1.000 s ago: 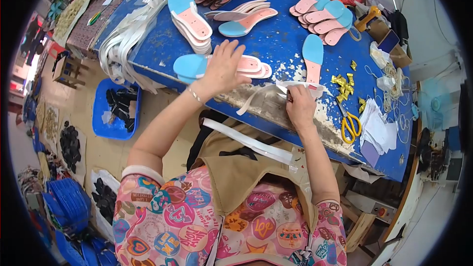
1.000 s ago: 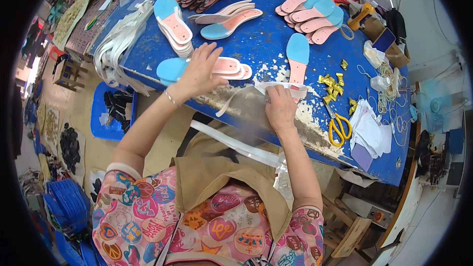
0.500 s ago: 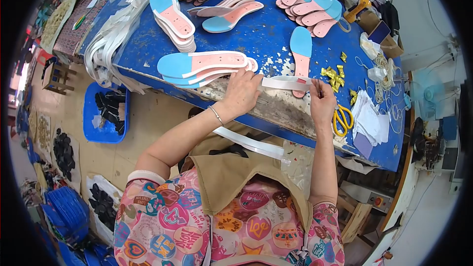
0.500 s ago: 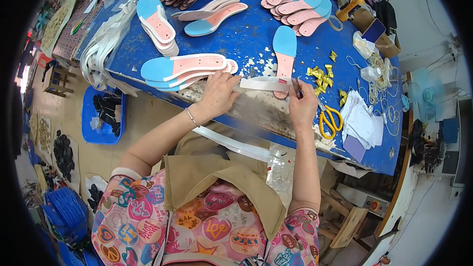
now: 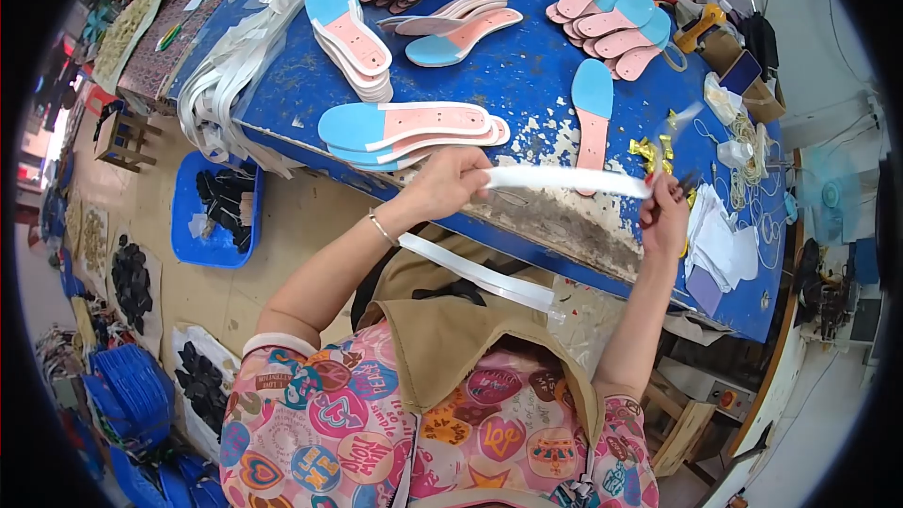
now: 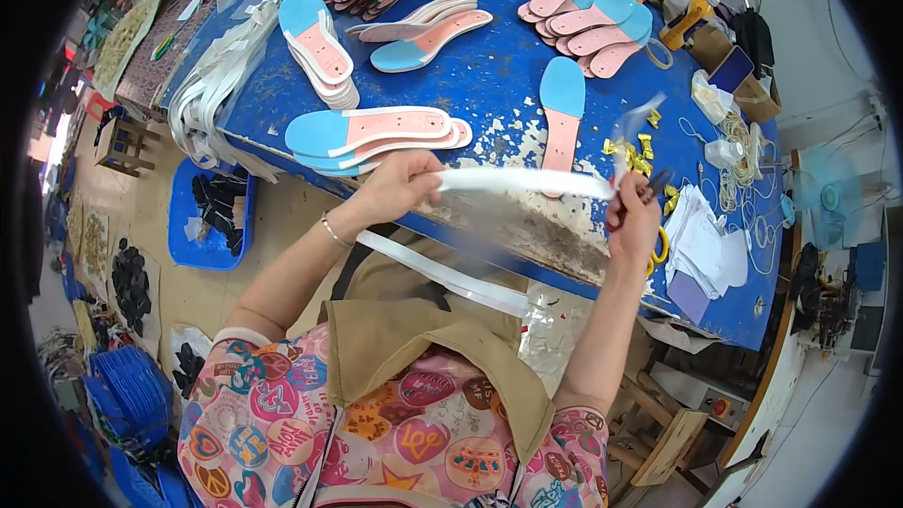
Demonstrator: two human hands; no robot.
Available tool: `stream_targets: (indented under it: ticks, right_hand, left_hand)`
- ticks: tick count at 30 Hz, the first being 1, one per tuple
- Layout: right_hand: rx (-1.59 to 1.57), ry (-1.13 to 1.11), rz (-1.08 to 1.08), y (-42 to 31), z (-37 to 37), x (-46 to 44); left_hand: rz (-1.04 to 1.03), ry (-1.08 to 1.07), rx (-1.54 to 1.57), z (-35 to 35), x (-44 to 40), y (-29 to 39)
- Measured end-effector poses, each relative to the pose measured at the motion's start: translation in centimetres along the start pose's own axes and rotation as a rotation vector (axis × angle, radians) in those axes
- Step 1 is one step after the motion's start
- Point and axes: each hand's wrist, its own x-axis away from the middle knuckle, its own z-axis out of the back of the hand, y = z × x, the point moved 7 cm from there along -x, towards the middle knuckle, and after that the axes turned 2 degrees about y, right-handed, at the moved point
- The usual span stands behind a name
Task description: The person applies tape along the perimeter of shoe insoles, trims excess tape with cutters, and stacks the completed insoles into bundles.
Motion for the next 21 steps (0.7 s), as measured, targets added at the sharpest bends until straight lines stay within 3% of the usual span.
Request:
stream_targets:
  ticks: [3,6,8,9,11,12,14,16,18,19,21]
  right_hand:
    - [-0.218,-0.014,-0.02,-0.3,0.5,1.2]
    - [-0.611,0.185,0.021,-1.8,2.8,1.8]
    - [-0.391,0.142,0.144,-2.1,5.6,1.1]
    - [-0.387,0.147,0.147,-2.5,5.4,1.8]
    - [0.481,-0.139,0.037,-2.2,1.2,5.0]
    - [0.605,-0.229,-0.1,-1.4,0.1,6.5]
    - [0.801,-0.36,-0.102,1.4,-0.1,7.4]
    - [0.742,-0.501,-0.217,3.9,-1.6,9.7]
    - [0.46,-0.662,-0.389,6.9,-4.9,13.1]
    - [0.451,-0.657,-0.396,7.9,-6.1,13.9]
    - [0.212,-0.418,-0.449,9.3,-6.8,14.6]
  left_hand:
    - [-0.011,-0.114,0.064,-0.2,2.3,1.7]
    - [-0.14,-0.179,0.069,0.1,3.5,1.1]
    - [0.183,-0.175,0.256,1.3,4.1,-1.4]
    - [0.181,-0.181,0.258,1.3,4.2,-1.6]
    - [0.242,-0.307,0.325,0.4,5.0,-2.3]
    - [0.244,-0.31,0.323,0.3,5.2,-2.1]
    - [0.209,-0.344,0.372,-0.3,5.9,-1.1]
    - [0.173,-0.382,0.377,-1.0,6.4,-0.4]
    - [0.152,-0.436,0.375,-2.1,7.1,0.3]
    - [0.173,-0.465,0.369,-2.6,7.5,0.5]
    - [0.196,-0.487,0.351,-3.2,8.2,0.3]
